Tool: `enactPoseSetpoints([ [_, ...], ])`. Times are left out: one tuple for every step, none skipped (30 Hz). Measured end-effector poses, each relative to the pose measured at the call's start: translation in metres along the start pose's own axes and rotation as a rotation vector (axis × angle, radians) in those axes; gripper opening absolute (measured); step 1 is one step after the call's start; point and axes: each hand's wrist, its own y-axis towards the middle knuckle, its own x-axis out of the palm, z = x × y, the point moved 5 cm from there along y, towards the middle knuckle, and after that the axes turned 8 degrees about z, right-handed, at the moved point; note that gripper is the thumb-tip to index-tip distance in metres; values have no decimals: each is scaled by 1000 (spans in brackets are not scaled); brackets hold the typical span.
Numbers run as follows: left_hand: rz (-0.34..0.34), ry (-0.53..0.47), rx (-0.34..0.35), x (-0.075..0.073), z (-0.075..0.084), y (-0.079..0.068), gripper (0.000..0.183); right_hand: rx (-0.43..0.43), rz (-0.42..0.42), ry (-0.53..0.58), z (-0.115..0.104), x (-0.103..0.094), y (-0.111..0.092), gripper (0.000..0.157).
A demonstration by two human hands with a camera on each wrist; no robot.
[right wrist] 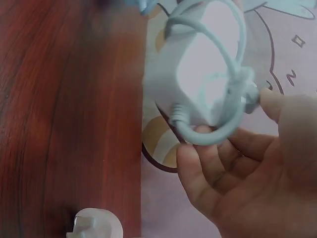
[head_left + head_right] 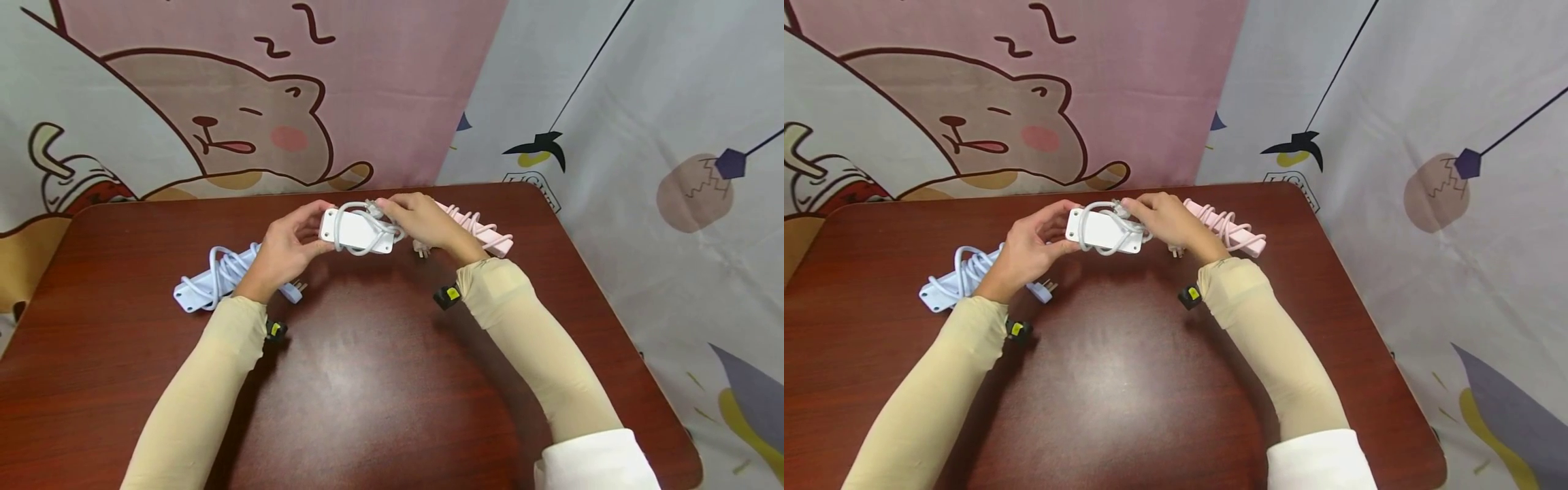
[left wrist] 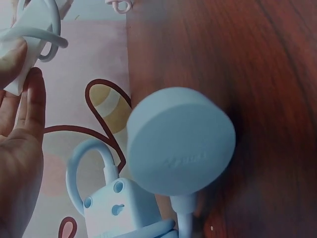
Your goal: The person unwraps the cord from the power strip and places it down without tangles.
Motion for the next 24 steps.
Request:
enactPoseSetpoints([
  [3,6,7,0,0,0,60,14,-16,33,1,0,0,45],
  [8,17,15,0,0,0,60,23,-26,60,2,0,0,43],
  [12,27,22,0,0,0,61,29,-30,87,2,0,0,41],
  [17,38,28,0,0,1,61,33,-34,110,3,0,0,40],
  [22,50,29,-1,-1,1,62,36,-37,130,3,0,0,40],
  [26,59,24,-1,-1,1,62,35,-38,143,3,0,0,39],
  [24,53,12,-1,-1,1,63,31,-36,147,3,-1,0,39],
  [20,43,-1,-1,-2,1,63,28,-33,147,3,-1,0,39],
  [12,28,-19,0,-3,2,62,27,-30,148,3,-1,0,39],
  [4,12,-37,0,-3,2,61,25,-28,147,3,-1,0,39],
  [-3,-4,-57,1,-4,2,60,23,-24,148,4,-1,0,38],
  [-10,-24,-77,1,-4,2,57,20,-20,146,4,-1,0,38],
  [-17,-52,-96,2,-4,1,55,17,-16,146,4,-1,1,38],
  [-19,-71,-110,2,-4,2,52,15,-12,142,3,-1,1,38],
  [-20,-87,-126,2,-4,1,50,10,-7,136,3,-1,1,37],
  [-18,-101,-140,2,-4,1,48,5,-4,130,3,-1,1,37],
  [-15,-109,-151,2,-4,1,45,0,-2,125,3,-1,2,37],
  [-12,-118,-161,2,-4,1,43,-4,-1,120,2,-1,2,37],
  [-10,-125,-168,2,-4,1,42,-6,-2,117,2,-1,2,37],
  [-7,-116,-170,1,-5,1,40,-8,-3,114,1,-1,3,37],
  [-4,-106,-171,1,-5,1,39,-9,-6,112,1,-1,3,37],
  [-2,-102,-170,1,-6,1,38,-11,-8,110,1,-1,3,38],
  [-1,-99,-166,1,-6,2,37,-13,-11,105,1,-1,3,38],
  [-1,-97,-162,1,-6,2,36,-14,-13,100,0,-2,3,38],
])
